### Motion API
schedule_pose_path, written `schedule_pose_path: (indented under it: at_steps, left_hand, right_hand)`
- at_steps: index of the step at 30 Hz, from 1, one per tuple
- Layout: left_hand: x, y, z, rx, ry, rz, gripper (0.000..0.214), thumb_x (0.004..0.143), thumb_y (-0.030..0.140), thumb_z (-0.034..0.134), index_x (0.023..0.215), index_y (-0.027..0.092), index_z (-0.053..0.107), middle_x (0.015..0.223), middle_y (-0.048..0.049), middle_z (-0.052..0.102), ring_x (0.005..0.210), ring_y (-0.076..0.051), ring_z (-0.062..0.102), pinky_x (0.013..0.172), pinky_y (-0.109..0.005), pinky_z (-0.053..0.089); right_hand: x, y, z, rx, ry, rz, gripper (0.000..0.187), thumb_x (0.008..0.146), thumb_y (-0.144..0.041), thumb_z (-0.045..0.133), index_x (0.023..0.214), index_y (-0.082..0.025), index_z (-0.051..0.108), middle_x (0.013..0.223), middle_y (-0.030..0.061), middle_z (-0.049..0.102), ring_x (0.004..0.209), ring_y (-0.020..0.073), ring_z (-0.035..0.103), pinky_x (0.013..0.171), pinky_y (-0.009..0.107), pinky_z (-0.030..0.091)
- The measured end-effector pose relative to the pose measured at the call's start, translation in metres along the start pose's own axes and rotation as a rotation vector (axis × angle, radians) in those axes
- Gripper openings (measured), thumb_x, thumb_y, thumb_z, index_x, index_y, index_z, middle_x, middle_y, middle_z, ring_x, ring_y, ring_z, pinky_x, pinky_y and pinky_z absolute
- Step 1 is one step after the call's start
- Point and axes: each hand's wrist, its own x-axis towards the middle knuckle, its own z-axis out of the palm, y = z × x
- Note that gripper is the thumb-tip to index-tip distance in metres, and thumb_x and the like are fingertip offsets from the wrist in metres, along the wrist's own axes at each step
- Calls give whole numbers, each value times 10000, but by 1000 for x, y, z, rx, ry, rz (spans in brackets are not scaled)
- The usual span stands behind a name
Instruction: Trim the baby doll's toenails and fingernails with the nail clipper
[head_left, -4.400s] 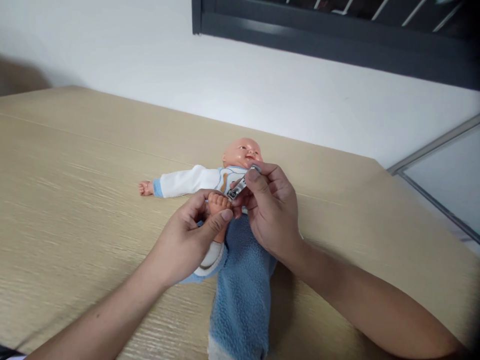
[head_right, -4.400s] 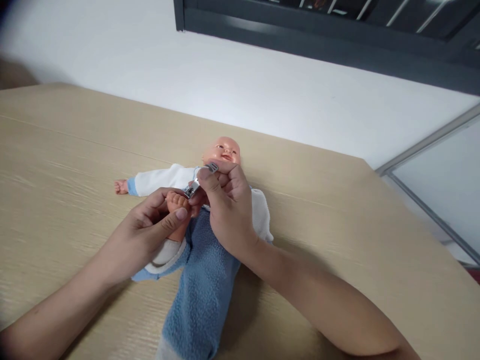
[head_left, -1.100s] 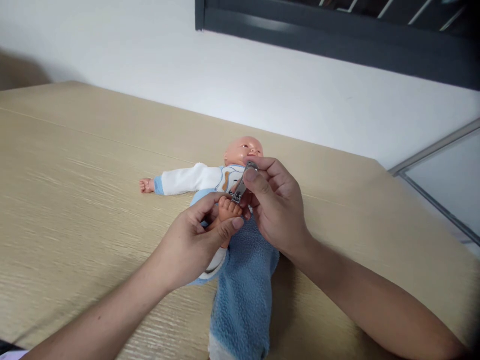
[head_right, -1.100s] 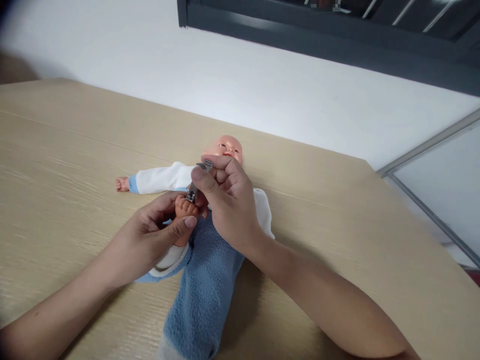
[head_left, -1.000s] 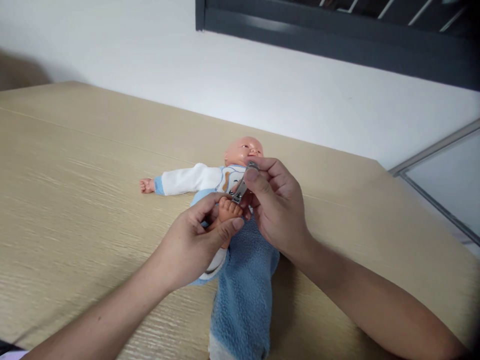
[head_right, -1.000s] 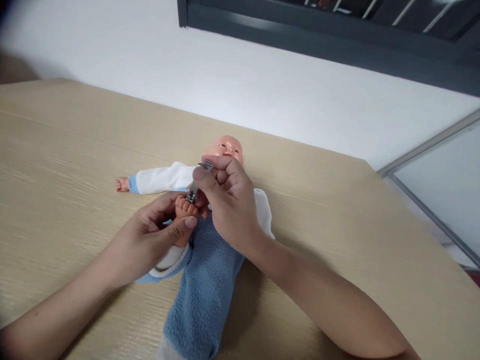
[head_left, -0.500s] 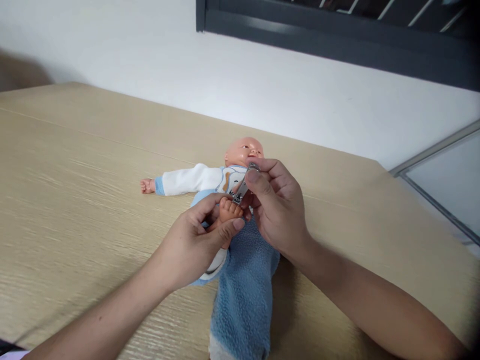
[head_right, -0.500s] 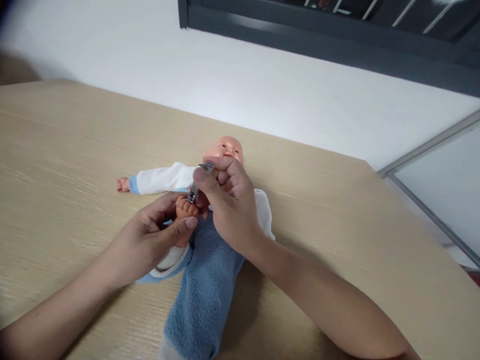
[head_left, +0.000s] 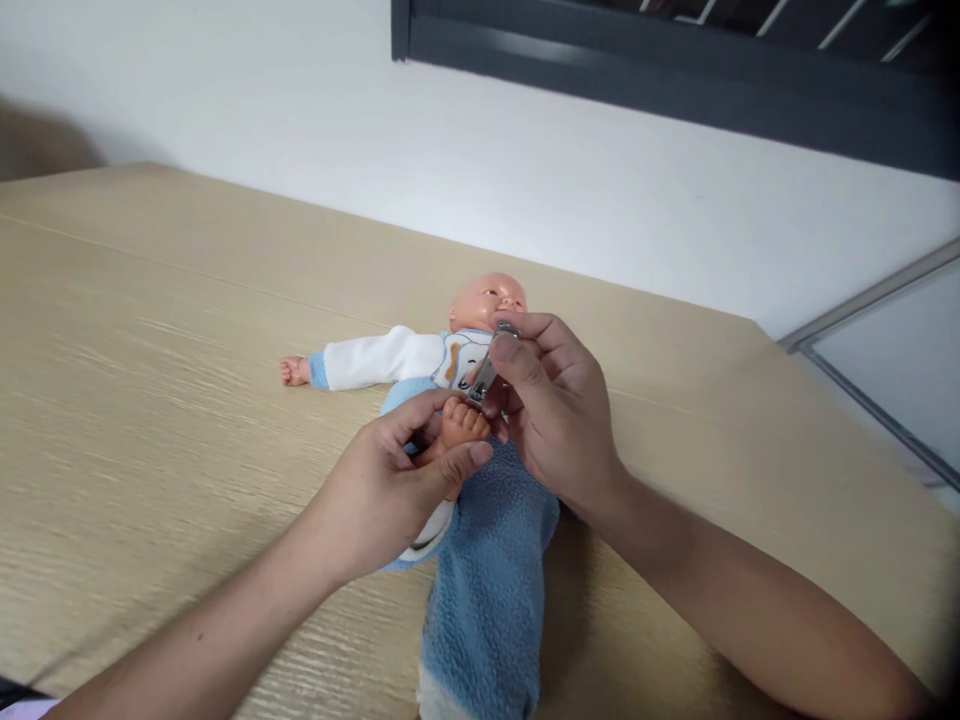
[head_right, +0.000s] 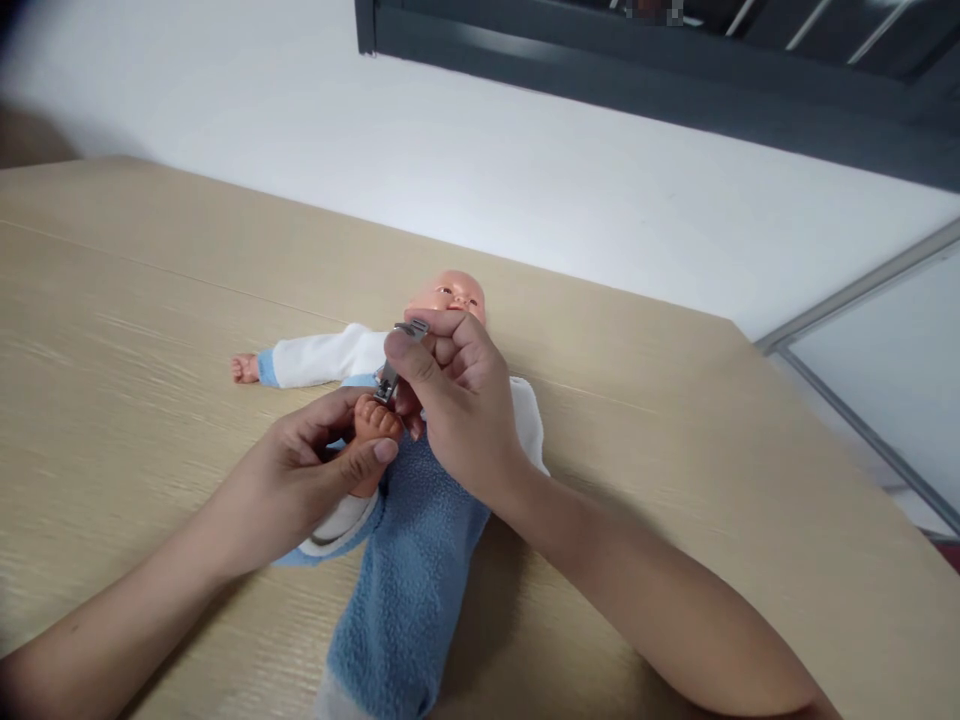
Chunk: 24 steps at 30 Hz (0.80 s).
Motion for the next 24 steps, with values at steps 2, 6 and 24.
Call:
schedule_pose_path:
  at_steps: [2,6,24]
  left_hand:
    - [-1,0,0,13,-1,-6,192,969,363,764,997,192,682,873,-15,605,918,-179,567,729,-275,422]
    - [-3,0,-1,40,3,-37,219,962,372,767,1035,182,688,963,-21,642,849,-146,530,737,-278,410]
    - [-3,-3,-1,59,0,-42,253,968,404,765,1068,187,680,869,14,579,779,-134,470,726,-297,382]
  right_hand:
    - [0,-1,1,-12,6,4,331,883,-456,877,1040,-270,652,669,-61,612,488,91,539,340,197,357]
    - [-1,-2,2,-34,0,16,352,884,-455,876,1053,-254,642,656,-58,634,480,86,526,348,190,367]
    - [-1,-1,2,-34,-7,-10,260,928,-416,834,1030,-256,657,636,-69,598,454,73,492,333,187,350]
